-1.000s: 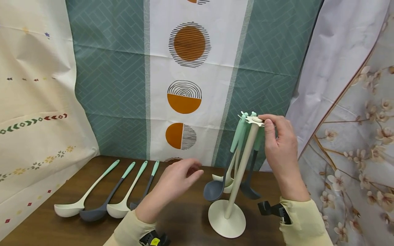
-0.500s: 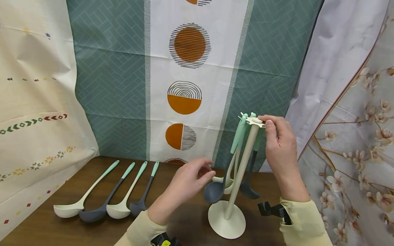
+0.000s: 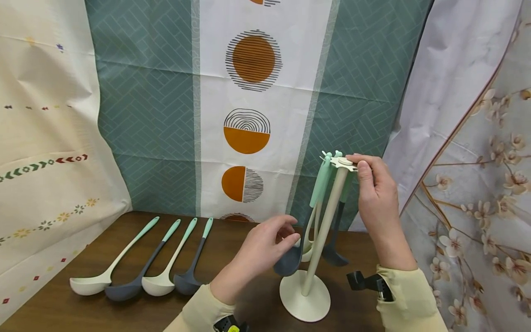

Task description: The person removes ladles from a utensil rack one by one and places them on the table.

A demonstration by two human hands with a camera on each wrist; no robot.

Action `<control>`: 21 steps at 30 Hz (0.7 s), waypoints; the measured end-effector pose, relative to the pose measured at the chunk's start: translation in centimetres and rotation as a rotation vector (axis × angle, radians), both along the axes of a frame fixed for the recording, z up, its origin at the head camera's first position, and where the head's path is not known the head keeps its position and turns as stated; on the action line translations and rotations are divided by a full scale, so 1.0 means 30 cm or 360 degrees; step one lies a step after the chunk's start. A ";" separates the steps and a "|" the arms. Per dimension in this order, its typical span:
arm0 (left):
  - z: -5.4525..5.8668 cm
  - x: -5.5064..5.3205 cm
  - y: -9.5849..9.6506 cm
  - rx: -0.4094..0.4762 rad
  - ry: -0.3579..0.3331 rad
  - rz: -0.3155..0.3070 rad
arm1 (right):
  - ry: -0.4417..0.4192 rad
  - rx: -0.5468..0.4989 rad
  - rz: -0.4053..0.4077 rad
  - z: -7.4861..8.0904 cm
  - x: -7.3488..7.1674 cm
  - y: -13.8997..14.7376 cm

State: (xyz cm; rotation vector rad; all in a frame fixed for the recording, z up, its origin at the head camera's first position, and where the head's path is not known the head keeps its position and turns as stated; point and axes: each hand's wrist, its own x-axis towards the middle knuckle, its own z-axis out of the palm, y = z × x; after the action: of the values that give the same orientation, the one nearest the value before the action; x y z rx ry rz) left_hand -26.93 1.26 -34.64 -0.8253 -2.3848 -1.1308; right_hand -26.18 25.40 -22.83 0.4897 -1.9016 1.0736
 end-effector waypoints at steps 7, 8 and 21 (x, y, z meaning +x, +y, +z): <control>-0.008 -0.006 0.019 -0.0004 -0.0068 -0.0021 | 0.0012 -0.0016 0.0035 -0.002 -0.006 0.003; -0.008 -0.006 0.022 -0.0001 -0.0073 -0.0026 | 0.0011 -0.0025 0.0041 -0.002 -0.007 0.002; -0.019 -0.020 0.046 -0.0018 -0.0054 -0.0073 | 0.0065 -0.0135 0.0168 -0.008 -0.028 -0.006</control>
State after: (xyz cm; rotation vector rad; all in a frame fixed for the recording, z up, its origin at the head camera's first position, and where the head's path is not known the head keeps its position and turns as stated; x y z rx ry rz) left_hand -27.52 2.64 -35.22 -0.8757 -2.4131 -1.1589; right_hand -27.02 25.21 -23.06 0.5645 -1.8033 1.1991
